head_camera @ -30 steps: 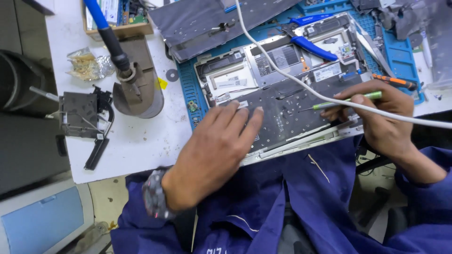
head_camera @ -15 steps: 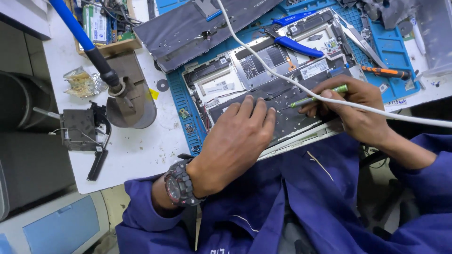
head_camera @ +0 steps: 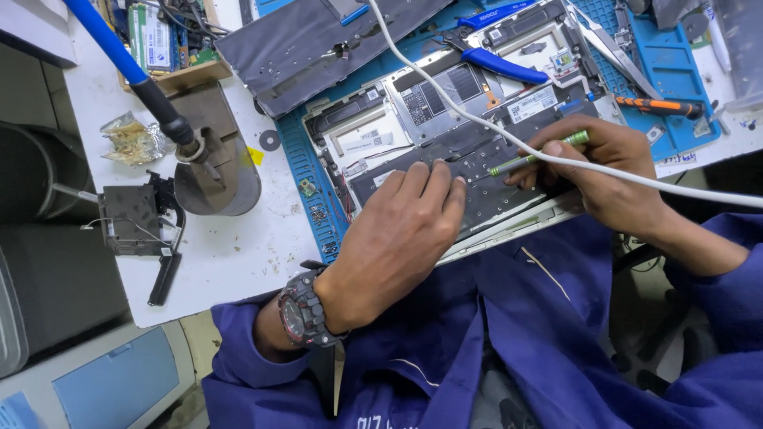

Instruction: A person is seen working on the internal components of a disassembled laptop, using a small tool to manipulate connectors and parts on the motherboard.

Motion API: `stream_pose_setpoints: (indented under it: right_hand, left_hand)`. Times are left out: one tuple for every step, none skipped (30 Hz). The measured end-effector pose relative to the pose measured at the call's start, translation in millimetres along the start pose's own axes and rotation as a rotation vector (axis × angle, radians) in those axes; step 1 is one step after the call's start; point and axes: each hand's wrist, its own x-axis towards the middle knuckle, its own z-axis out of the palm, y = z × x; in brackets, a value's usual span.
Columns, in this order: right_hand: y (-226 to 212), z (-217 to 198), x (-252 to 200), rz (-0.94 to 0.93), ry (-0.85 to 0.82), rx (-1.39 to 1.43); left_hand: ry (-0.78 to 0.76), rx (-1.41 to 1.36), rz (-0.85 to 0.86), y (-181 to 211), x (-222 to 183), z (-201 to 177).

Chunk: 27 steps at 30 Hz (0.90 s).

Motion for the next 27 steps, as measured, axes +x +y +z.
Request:
stream_pose_setpoints:
  right_hand:
    - [-1, 1, 0, 0.004, 0.004, 0.003]
    - [-2, 1, 0, -0.001, 0.002, -0.001]
    - [-2, 2, 1, -0.005, 0.001, -0.004]
    - [-2, 2, 0, -0.003, 0.002, -0.003]
    - [-2, 2, 0, 0.007, 0.002, 0.009]
    - [-2, 2, 0, 0.016, 0.000, 0.022]
    - [-1, 2, 0, 0.016, -0.001, 0.023]
    - [-1, 2, 0, 0.010, 0.000, 0.017]
    - [0, 2, 0, 0.004, 0.001, 0.011]
    - [0, 2, 0, 0.003, 0.004, 0.011]
    - [1, 1, 0, -0.003, -0.002, 0.005]
    - [1, 1, 0, -0.008, -0.009, 0.000]
    - [2, 1, 0, -0.007, -0.008, 0.000]
    - [2, 1, 0, -0.005, -0.011, 0.012]
    - [2, 1, 0, -0.003, -0.014, 0.023]
    - [2, 1, 0, -0.002, -0.013, 0.024]
    - [2, 1, -1, 0.010, -0.011, 0.022]
    - [2, 1, -1, 0.023, -0.009, 0.021]
    - [2, 1, -1, 0.023, -0.008, 0.022]
    - [2, 1, -1, 0.025, -0.007, 0.041]
    - [3, 1, -1, 0.028, -0.007, 0.060]
    - [1, 1, -1, 0.028, -0.005, 0.060]
    - [-1, 2, -1, -0.003, 0.018, 0.061]
    - [-3, 3, -1, -0.035, 0.041, 0.061]
    - [-5, 3, -1, -0.035, 0.042, 0.061]
    - [-7, 3, -2, -0.035, 0.044, 0.052]
    - [-9, 2, -2, -0.034, 0.046, 0.043]
  left_hand:
    - [-0.003, -0.002, 0.005, 0, 0, -1]
    - [-0.004, 0.006, 0.006, 0, 0, -2]
    - [-0.004, 0.015, 0.008, -1, 0, -3]
    - [-0.005, 0.013, 0.010, -1, 0, -3]
    - [-0.012, 0.007, 0.017, -1, 0, -3]
    - [-0.019, 0.002, 0.023, 0, 0, -3]
    - [-0.020, 0.003, 0.022, 0, -1, -2]
    - [-0.020, -0.001, 0.023, 1, -1, -1]
    - [-0.019, -0.005, 0.024, 1, -1, 0]
    - [-0.018, -0.004, 0.026, 1, -1, 0]
    - [-0.031, -0.006, 0.022, 1, -1, 0]
    - [-0.046, -0.008, 0.018, 2, -1, -1]
    - [-0.047, -0.009, 0.019, 2, -1, 0]
    - [-0.054, -0.005, 0.019, 2, -1, 0]
    - [-0.060, -0.001, 0.019, 2, -1, 1]
    - [-0.061, -0.001, 0.020, 2, -1, 1]
    - [-0.059, 0.004, 0.016, 2, 0, 1]
    - [-0.057, 0.010, 0.012, 2, 0, 1]
    - [-0.057, 0.010, 0.014, 2, 0, 1]
    - [-0.056, 0.007, 0.013, 3, 0, 2]
    - [-0.054, 0.003, 0.013, 3, 0, 2]
    - [-0.054, 0.003, 0.015, 2, 0, 3]
    - [-0.048, -0.005, 0.012, 2, 0, 3]
    - [-0.043, -0.012, 0.008, 2, 1, 4]
    - [-0.042, -0.012, 0.009, 1, 1, 3]
    - [-0.046, -0.015, 0.013, 1, 1, 2]
    - [-0.050, -0.018, 0.016, 0, 1, 2]
